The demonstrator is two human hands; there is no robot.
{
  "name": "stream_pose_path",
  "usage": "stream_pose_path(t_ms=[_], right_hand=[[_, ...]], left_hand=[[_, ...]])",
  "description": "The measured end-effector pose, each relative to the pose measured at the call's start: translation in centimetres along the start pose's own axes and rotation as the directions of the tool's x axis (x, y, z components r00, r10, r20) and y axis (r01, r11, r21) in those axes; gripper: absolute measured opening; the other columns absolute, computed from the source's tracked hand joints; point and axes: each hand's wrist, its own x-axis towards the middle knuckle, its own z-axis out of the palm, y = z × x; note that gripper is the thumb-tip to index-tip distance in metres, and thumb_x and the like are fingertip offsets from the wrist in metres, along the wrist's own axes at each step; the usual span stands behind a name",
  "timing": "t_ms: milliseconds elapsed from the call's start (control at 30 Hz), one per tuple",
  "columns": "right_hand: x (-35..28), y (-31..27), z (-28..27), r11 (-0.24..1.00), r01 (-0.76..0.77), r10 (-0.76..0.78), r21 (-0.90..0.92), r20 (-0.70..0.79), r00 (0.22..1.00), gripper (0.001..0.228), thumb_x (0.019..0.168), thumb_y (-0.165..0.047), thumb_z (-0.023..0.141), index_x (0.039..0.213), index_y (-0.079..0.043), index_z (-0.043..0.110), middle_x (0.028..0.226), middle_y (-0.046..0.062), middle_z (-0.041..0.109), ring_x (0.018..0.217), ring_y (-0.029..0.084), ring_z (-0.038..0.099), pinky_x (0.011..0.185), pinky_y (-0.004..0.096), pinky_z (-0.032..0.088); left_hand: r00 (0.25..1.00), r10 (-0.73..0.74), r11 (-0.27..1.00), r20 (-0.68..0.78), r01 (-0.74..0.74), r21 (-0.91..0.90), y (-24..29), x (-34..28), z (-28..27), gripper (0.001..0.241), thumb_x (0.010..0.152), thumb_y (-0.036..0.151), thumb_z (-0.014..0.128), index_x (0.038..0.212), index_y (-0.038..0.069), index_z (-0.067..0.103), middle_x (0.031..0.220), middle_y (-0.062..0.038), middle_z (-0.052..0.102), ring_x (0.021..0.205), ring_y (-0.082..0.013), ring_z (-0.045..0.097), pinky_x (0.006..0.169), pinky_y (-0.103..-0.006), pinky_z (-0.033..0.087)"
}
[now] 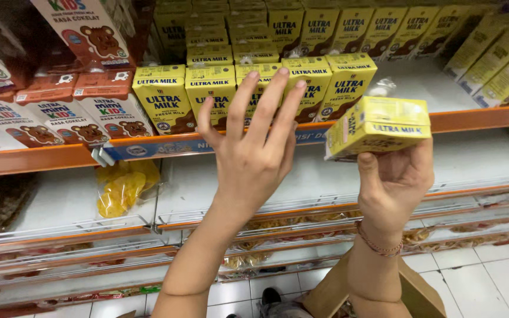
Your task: The person takes milk and yogurt cartons from a cardboard box, wipes each carton with a cloth, and places them onto a metal store shelf.
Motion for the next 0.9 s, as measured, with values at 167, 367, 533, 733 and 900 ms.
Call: stream_pose_path(t_ms=[167,367,533,733,900], right_hand=[[1.8,1.3,-0.3,0.999,-0.026,0.026,0.018,0.008,1.000,0.049,0.112,-0.002,0.074,0.149,0.005,0.043,0.135,0.009,0.057,0.122,0.015,0.059,0.113,0.030,0.054],[2.4,2.0,-2.3,0.999,-0.025,0.025,0.036,-0.007,1.000,0.051,0.112,-0.003,0.075,0.150,0.006,0.043,0.136,0.009,0.058,0.120,0.014,0.060,0.111,0.027,0.056],[3.1,2.5,-3.2,0.998,-0.051,0.052,0.034,-0.021,0.998,0.052,0.111,-0.003,0.075,0.150,0.006,0.042,0.135,0.010,0.059,0.120,0.014,0.062,0.108,0.027,0.057],[3.8,2.3,-2.6,0.994,-0.086,0.087,-0.061,0.011,0.996,0.048,0.110,0.002,0.073,0.148,0.007,0.044,0.133,0.012,0.063,0.117,0.015,0.064,0.103,0.027,0.057],[4.7,1.6,-1.2,0.964,-0.024,0.056,-0.266,0.112,0.992,0.053,0.100,0.011,0.072,0.147,0.008,0.049,0.132,0.014,0.061,0.125,0.018,0.061,0.111,0.031,0.052]], left_hand=[[0.999,0.016,0.996,0.030,-0.019,0.087,0.4,0.9,1.1,0.043,0.105,0.014,0.068,0.148,0.019,0.066,0.158,0.003,0.054,0.150,-0.0222,0.040,0.121,-0.0607,0.010],[0.991,0.131,0.969,0.009,-0.130,0.209,2.7,1.4,3.2,0.038,0.112,0.017,0.060,0.150,0.017,0.064,0.157,0.003,0.052,0.152,-0.0224,0.034,0.119,-0.0671,0.002],[0.991,0.137,0.946,-0.011,-0.127,0.297,3.2,1.9,5.1,0.036,0.108,0.016,0.062,0.143,0.015,0.070,0.150,0.004,0.057,0.156,-0.0205,0.035,0.116,-0.0743,0.000],[0.994,0.109,0.937,-0.021,-0.096,0.337,3.1,2.1,4.8,0.039,0.106,0.012,0.060,0.144,0.016,0.068,0.149,0.005,0.057,0.151,-0.0190,0.035,0.115,-0.0709,-0.003],[0.998,-0.009,0.977,0.055,-0.003,0.215,1.7,1.8,2.5,0.043,0.104,0.010,0.065,0.146,0.013,0.063,0.151,0.001,0.058,0.145,-0.0231,0.046,0.122,-0.0613,0.009]])
